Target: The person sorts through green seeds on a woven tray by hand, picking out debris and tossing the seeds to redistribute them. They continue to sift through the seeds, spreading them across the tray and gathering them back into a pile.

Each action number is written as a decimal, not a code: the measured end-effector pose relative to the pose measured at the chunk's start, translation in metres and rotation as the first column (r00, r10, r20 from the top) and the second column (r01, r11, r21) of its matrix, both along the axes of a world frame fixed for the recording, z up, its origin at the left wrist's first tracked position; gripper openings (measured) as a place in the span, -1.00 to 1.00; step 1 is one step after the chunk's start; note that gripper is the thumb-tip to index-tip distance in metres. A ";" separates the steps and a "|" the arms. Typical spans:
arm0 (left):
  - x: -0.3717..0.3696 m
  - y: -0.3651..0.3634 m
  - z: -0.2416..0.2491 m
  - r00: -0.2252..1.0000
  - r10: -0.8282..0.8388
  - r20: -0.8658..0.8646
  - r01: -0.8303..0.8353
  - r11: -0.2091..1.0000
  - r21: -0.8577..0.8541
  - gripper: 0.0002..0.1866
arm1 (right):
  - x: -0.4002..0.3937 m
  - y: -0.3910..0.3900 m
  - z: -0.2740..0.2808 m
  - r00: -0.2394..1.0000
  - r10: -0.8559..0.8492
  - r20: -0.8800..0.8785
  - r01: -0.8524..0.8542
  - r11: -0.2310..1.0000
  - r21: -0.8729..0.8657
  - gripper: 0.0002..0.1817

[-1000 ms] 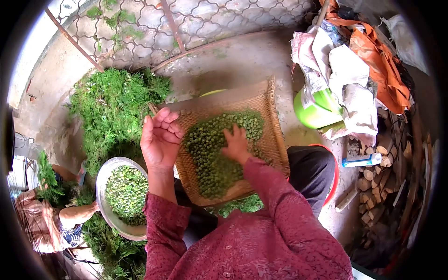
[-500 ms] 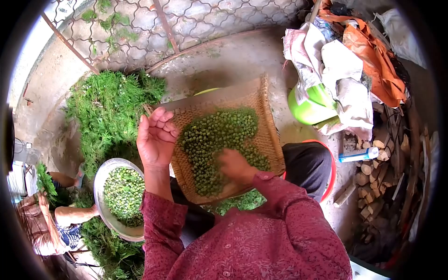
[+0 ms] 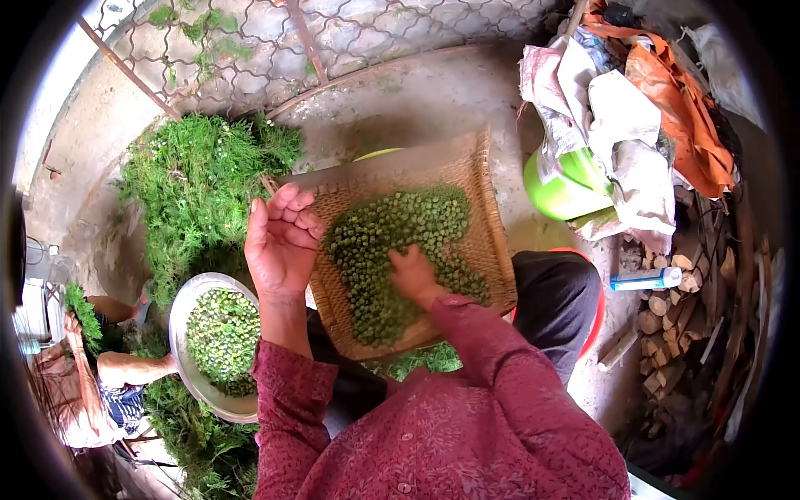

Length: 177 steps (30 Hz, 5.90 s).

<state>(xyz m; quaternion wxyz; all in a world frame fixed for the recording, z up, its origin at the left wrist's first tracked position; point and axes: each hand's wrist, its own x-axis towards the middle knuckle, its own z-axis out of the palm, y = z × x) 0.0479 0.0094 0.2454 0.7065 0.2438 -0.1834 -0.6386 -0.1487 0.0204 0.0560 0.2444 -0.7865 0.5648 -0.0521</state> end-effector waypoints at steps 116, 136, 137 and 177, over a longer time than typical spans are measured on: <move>-0.103 0.003 -0.237 -0.755 -0.358 0.549 -0.247 0.931 0.268 -0.84 | -0.097 -0.133 0.197 0.915 0.347 0.206 -0.298 0.925 -0.235 -0.79; -0.077 0.028 -0.186 0.590 -0.401 0.701 -0.126 0.812 0.570 -0.89 | -0.099 -0.138 0.192 0.900 0.371 0.231 -0.291 0.903 -0.316 -0.79; -0.083 0.025 -0.192 0.534 -0.445 0.719 -0.120 0.802 0.585 -0.87 | -0.099 -0.139 0.190 0.899 0.370 0.233 -0.287 0.902 -0.323 -0.79; -0.143 0.016 -0.209 -0.396 -0.306 0.866 0.075 0.929 0.363 -0.79 | -0.101 -0.140 0.196 0.928 0.313 0.202 -0.269 0.939 -0.216 -0.77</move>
